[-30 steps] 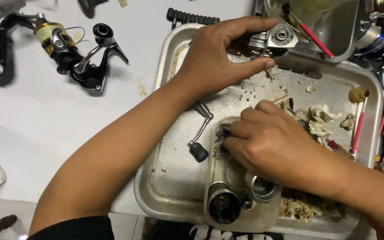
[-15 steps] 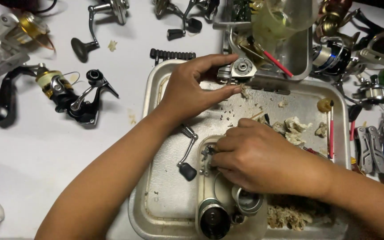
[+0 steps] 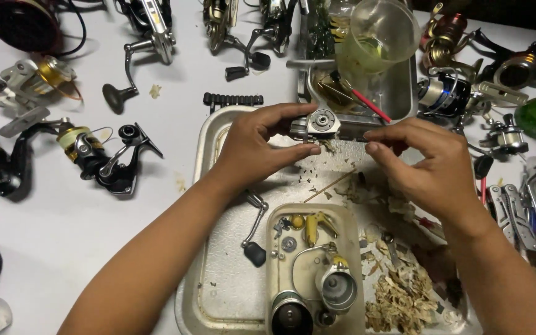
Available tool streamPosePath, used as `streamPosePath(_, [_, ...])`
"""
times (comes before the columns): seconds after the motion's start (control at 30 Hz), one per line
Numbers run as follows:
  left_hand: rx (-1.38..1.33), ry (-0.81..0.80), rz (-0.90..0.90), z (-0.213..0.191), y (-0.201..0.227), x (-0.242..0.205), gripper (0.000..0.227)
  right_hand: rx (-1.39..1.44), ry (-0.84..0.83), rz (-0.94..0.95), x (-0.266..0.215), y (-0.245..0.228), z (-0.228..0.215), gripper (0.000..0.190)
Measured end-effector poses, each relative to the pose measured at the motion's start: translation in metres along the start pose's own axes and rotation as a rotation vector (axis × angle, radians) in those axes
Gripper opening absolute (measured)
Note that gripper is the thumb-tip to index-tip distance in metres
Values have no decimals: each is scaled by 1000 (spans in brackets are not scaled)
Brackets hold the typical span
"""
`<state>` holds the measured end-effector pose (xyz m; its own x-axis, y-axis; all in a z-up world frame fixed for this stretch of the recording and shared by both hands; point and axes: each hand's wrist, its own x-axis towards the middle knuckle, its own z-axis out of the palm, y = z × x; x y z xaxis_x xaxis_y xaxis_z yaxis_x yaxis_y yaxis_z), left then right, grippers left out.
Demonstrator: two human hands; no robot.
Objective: Disassembling a fishing reel to clean and inspect internal components like gears and bearings on a metal tray.
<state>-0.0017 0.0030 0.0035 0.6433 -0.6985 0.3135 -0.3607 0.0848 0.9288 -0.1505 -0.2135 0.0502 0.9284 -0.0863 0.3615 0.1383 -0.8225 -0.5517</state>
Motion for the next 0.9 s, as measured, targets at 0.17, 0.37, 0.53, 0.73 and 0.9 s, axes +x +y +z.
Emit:
streamPosePath(0.17, [-11,-19,-17,1,-3,1,55,1,66,6,-4,2,12,15])
streamPosePath(0.37, [-179,-3,20,2,-10,2,54,113,103,36,-6,6,22,19])
streamPosePath(0.53, [-321,20,63,3,-11,3,53,243,115,186,-8,5,31,27])
streamPosePath(0.73, [26,1,208,9,-10,2,53,744,130,408,-7,3,45,36])
streamPosePath(0.9, [159,-45,332,15,-6,-1,67,862,79,535,-3,2,48,37])
